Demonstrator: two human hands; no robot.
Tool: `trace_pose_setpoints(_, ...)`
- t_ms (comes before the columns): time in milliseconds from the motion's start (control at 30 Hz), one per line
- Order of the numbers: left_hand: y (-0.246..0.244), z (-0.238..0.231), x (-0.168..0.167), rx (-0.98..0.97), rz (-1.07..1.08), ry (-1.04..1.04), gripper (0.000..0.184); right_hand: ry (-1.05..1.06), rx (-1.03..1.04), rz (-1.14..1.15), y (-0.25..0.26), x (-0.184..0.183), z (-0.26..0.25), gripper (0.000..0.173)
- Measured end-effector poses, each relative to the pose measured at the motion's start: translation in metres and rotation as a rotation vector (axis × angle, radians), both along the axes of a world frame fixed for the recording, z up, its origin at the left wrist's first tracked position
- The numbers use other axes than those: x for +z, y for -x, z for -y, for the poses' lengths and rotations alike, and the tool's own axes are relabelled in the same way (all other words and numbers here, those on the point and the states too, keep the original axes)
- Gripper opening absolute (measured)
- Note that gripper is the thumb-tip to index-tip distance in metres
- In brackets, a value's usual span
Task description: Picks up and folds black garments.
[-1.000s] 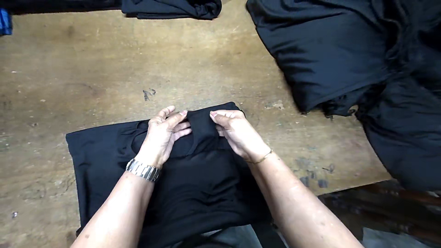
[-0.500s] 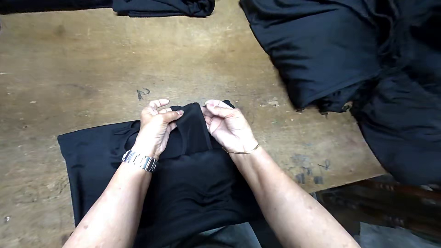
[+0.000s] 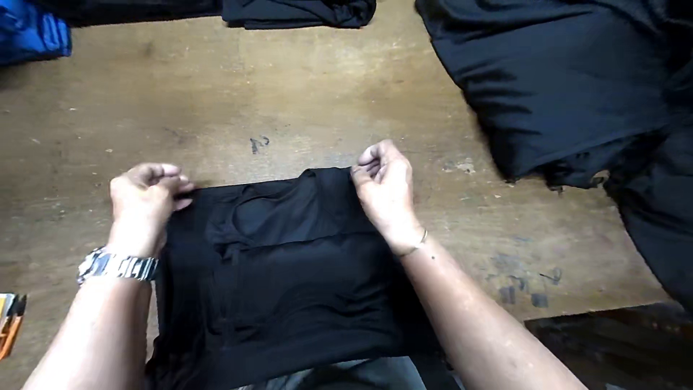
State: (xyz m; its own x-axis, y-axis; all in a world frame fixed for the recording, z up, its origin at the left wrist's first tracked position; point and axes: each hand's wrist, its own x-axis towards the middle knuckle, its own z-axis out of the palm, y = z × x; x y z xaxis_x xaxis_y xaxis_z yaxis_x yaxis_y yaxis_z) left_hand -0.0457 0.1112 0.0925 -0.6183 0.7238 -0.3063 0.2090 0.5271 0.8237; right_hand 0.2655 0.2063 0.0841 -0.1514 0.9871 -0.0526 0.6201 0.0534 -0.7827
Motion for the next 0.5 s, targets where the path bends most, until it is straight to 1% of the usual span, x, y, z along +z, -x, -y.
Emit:
trace_pose_setpoints(33,0.009,0.011,-0.002,0.015,-0.010,0.070,0.022,0.029,0.077,-0.077,0.013,0.003,0.008,0.009)
trace_pose_setpoints(67,0.012,0.021,-0.005,0.023,-0.004,0.132,0.020,0.139,0.179,-0.174,0.029,0.003,0.017,0.005)
trace_pose_setpoints(100,0.011,0.028,-0.008,0.024,0.011,0.176,0.021,0.272,0.271,-0.255,0.047,0.001,0.028,0.005)
trace_pose_setpoints(167,0.004,0.037,-0.014,0.014,0.052,0.208,0.022,0.504,0.410,-0.331,0.083,-0.007,0.046,0.016)
trace_pose_setpoints(200,-0.001,0.039,-0.017,0.015,0.062,0.211,0.022,0.603,0.424,-0.352,0.100,-0.013,0.051,0.022)
trace_pose_setpoints(300,-0.013,0.042,-0.021,-0.014,0.082,0.196,0.024,0.775,0.321,-0.419,0.136,-0.025,0.060,0.032)
trace_pose_setpoints(367,-0.016,0.041,-0.026,-0.061,0.082,0.176,0.021,0.865,0.217,-0.522,0.147,-0.023,0.060,0.035)
trace_pose_setpoints(400,-0.016,0.041,-0.028,-0.076,0.090,0.169,0.019,0.893,0.159,-0.580,0.150,-0.023,0.059,0.033)
trace_pose_setpoints(433,-0.017,0.039,-0.029,-0.075,0.125,0.166,0.017,0.908,0.100,-0.653,0.153,-0.024,0.057,0.028)
trace_pose_setpoints(467,-0.017,0.036,-0.028,-0.053,0.188,0.153,0.016,0.914,0.049,-0.729,0.152,-0.024,0.053,0.022)
trace_pose_setpoints(500,-0.017,0.034,-0.026,-0.027,0.258,0.132,0.015,0.915,0.013,-0.803,0.149,-0.022,0.048,0.021)
